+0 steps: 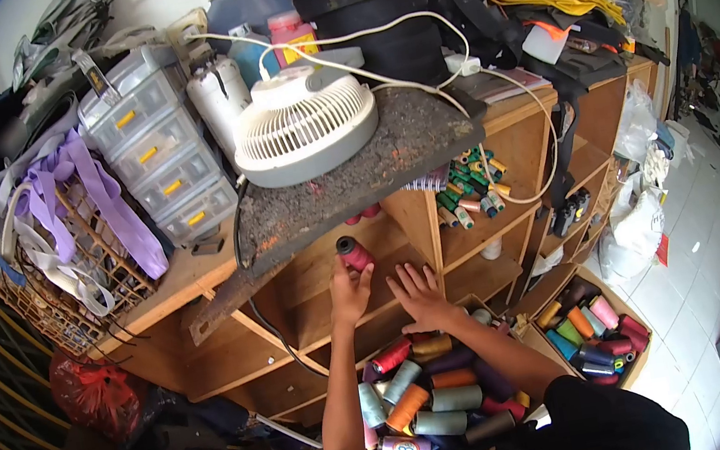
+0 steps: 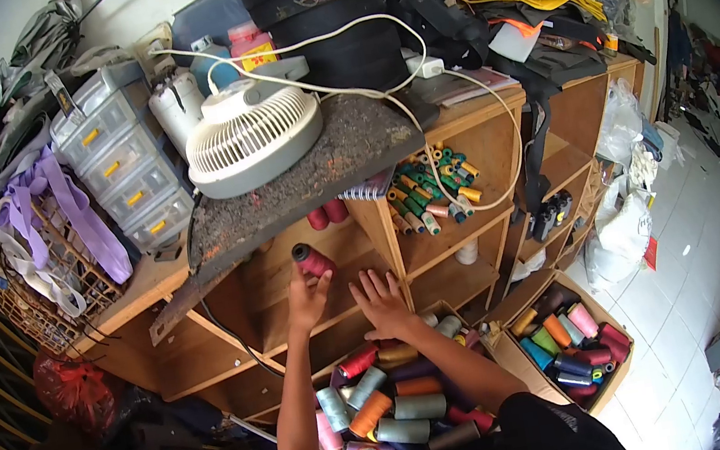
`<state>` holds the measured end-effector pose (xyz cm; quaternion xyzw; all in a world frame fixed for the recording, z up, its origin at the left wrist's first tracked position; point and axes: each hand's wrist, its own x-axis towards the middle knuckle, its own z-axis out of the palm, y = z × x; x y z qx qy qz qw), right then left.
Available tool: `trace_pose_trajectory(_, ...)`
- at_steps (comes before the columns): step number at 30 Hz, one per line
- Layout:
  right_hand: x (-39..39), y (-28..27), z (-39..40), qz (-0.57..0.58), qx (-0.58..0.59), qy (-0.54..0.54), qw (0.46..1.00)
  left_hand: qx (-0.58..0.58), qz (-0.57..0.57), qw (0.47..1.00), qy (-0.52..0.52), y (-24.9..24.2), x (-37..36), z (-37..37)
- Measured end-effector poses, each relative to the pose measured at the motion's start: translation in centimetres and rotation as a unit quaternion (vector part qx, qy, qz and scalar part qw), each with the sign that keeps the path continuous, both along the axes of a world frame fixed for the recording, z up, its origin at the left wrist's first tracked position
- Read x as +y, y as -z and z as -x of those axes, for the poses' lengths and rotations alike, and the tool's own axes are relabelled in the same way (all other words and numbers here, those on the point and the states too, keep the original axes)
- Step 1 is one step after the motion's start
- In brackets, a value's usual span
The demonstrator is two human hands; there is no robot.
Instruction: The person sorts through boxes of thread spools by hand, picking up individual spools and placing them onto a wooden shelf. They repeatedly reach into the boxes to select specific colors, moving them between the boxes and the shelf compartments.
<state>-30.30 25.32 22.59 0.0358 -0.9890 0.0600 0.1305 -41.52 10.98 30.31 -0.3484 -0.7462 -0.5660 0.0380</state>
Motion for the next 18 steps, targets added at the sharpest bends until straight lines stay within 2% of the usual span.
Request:
trace_pose_trajectory(1, -0.4, -0.2, 0.3, -0.004, -0.027, 0.014, 1.000, 0.006, 0.034, 0.999, -0.018, 0.1, 0.9, 1.9)
trace_pose_trajectory(3, -0.8, -0.5, 0.9, -0.012, -0.079, 0.044, 0.996, 0.047, 0.034, 0.998, -0.040, 0.7, 3.0, 4.8)
trace_pose_trajectory(4, -0.5, 0.1, 1.0, -0.014, -0.062, 0.031, 0.998, 0.064, 0.032, 0.996, -0.051, 0.8, 4.0, 5.8)
trace_pose_trajectory(7, 0.2, 0.8, 1.4, 0.003, -0.088, 0.016, 0.996, 0.004, 0.132, 0.990, -0.047, 1.2, 6.7, 8.2)
trace_pose_trajectory(11, 0.5, 2.4, 1.8, -0.014, -0.051, 0.009, 0.999, 0.017, 0.089, 0.990, -0.105, 3.7, 10.5, 9.7)
trace_pose_trajectory(14, 0.3, 0.8, 1.6, -0.007, -0.122, 0.018, 0.992, 0.092, 0.062, 0.980, -0.165, 7.2, 12.9, 11.0)
trace_pose_trajectory(18, 0.2, -0.2, 1.6, 0.008, -0.167, 0.017, 0.986, 0.095, 0.056, 0.977, -0.181, 8.7, 14.7, 11.4)
